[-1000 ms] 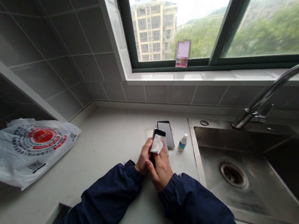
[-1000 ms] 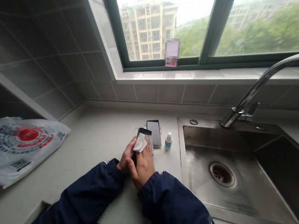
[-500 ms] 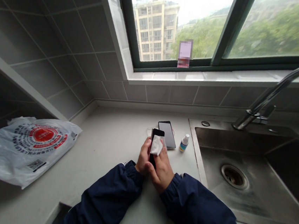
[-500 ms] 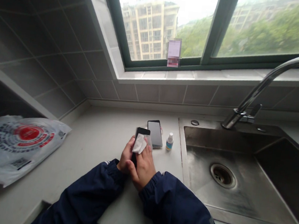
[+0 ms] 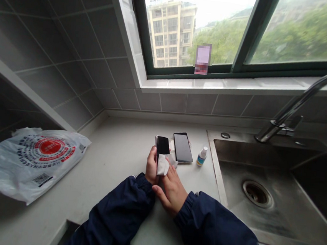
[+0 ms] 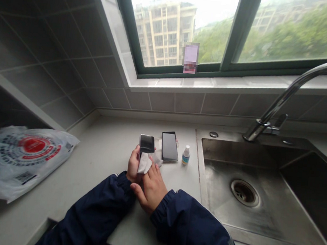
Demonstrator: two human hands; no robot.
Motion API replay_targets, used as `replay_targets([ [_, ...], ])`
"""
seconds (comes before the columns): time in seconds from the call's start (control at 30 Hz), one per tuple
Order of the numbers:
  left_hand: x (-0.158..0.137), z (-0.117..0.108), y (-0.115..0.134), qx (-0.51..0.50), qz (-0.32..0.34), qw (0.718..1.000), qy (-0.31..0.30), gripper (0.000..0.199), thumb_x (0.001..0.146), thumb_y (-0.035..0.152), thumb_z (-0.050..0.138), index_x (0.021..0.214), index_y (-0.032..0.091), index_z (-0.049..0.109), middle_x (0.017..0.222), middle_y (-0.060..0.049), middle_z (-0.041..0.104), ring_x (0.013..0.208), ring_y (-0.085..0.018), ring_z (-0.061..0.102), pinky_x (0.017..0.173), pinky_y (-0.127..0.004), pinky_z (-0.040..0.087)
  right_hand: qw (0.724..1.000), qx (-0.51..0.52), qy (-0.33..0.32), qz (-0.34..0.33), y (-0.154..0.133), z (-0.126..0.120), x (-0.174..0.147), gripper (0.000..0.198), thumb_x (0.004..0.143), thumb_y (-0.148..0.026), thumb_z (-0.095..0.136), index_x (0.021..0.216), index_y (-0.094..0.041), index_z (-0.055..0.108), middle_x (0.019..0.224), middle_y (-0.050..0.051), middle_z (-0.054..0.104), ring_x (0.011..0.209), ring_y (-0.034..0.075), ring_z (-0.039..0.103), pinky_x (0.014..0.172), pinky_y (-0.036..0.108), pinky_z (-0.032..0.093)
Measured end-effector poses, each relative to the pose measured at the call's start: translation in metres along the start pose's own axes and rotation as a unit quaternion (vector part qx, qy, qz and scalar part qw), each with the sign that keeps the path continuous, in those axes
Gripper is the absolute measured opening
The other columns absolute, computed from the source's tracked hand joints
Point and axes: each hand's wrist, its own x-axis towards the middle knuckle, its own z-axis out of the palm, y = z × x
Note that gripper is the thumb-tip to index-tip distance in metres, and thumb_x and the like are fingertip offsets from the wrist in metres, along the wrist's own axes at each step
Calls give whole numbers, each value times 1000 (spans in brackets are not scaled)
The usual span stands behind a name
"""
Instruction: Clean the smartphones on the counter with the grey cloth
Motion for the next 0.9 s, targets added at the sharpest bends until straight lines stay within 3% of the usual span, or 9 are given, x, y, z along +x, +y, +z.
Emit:
replay_targets([
  [0.37,5,-3,2,23,21,999,22,47,87,52,54,92,8,72,69,-6,69,51,-13,57,57,-27,49,1000,11,-24,4,-3,-1,0,72,101,-47,42,156,-3,26,161,24,26,154,36,12,120,60,28],
  [0.53,7,-3,4,19,54,998,31,42,86,50,59,95,11,72,77,-6,72,60,-14,62,59,-24,49,1000,9,-19,-2,-4,0,0,72,101,-46,44,157,-6,25,162,23,26,154,35,12,120,60,28],
  [0.67,6,-4,1,16,1,1000,3,49,85,55,59,97,8,71,76,-8,72,55,-15,60,57,-28,49,1000,-1,-12,-4,-3,2,-1,71,101,-46,43,157,-4,26,162,23,26,154,37,11,120,61,27],
  [0.77,3,-6,-7,21,-25,999,-43,50,84,57,61,99,10,70,75,-7,71,64,-19,65,68,-32,53,1000,-6,19,0,1,3,0,73,102,-46,42,157,-3,22,162,24,25,154,37,11,119,61,28],
  [0.9,0,-9,-19,65,38,993,-87,33,87,48,63,98,17,67,88,-4,72,85,-20,68,90,-34,51,996,-20,82,8,7,0,2,76,102,-46,42,161,-8,11,164,22,22,154,38,8,118,63,28],
])
